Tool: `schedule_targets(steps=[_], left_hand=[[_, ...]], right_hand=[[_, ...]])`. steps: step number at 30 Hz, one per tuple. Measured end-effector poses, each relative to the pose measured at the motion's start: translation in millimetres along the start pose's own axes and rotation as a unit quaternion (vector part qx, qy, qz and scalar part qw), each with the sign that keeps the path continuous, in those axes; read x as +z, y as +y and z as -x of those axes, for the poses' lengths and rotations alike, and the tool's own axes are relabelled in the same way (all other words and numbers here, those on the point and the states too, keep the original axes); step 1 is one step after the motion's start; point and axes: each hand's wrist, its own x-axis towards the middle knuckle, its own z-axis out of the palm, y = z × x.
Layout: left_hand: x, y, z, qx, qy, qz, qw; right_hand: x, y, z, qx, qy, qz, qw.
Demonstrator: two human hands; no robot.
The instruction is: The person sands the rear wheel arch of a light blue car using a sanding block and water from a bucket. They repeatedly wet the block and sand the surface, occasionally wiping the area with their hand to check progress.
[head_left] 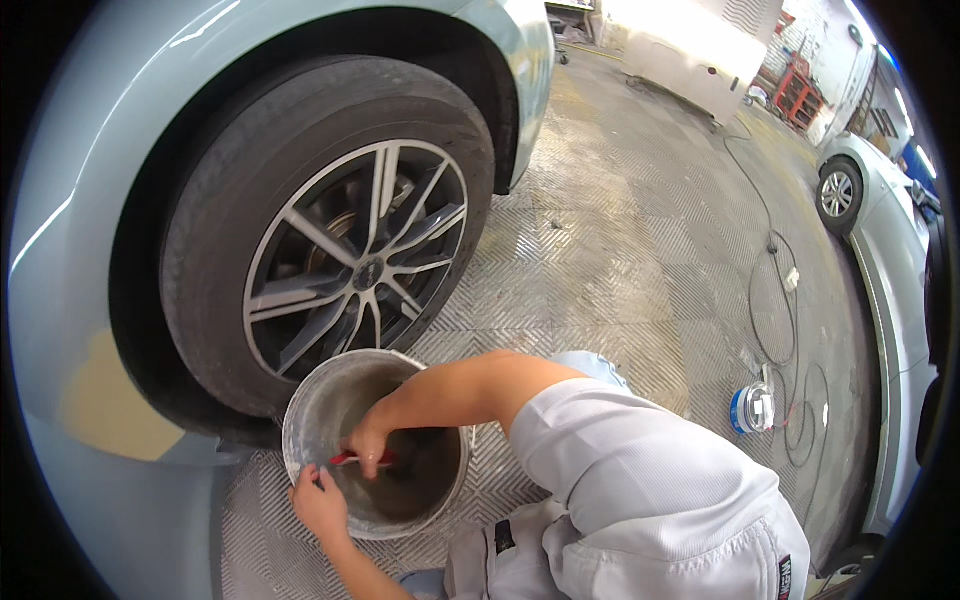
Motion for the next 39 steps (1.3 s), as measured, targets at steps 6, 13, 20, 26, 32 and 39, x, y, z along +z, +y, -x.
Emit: schedule_targets(steps=[6,13,20,26,32,39], left_hand=[[-5,3,3,-0.014,0.000,0.033,0.999],[-16,14,3,-0.061,-0.056,-0.045,0.995],[-17,9,5,-0.058,-0.073,-0.071,0.993],[-16,15,8,-0.032,-0.044,-0.138,0.989],[-21,15,4,-0.073,-0.099,-0.120,0.985],[-19,8,5,-0.096,-0.094,-0.097,0.986]], right_hand=[[-48,-37,79,0.067,0.001,-0.253,0.965],[-57,-22,80,-0.037,0.117,-0.042,0.992],[-112,5,191,-0.228,0.301,-0.078,0.923],[-70,159,381,0.090,0.350,-0.250,0.898],[-74,186,526,0.400,0.415,0.069,0.814],[-218,87,565,0.167,0.648,0.414,0.617]])
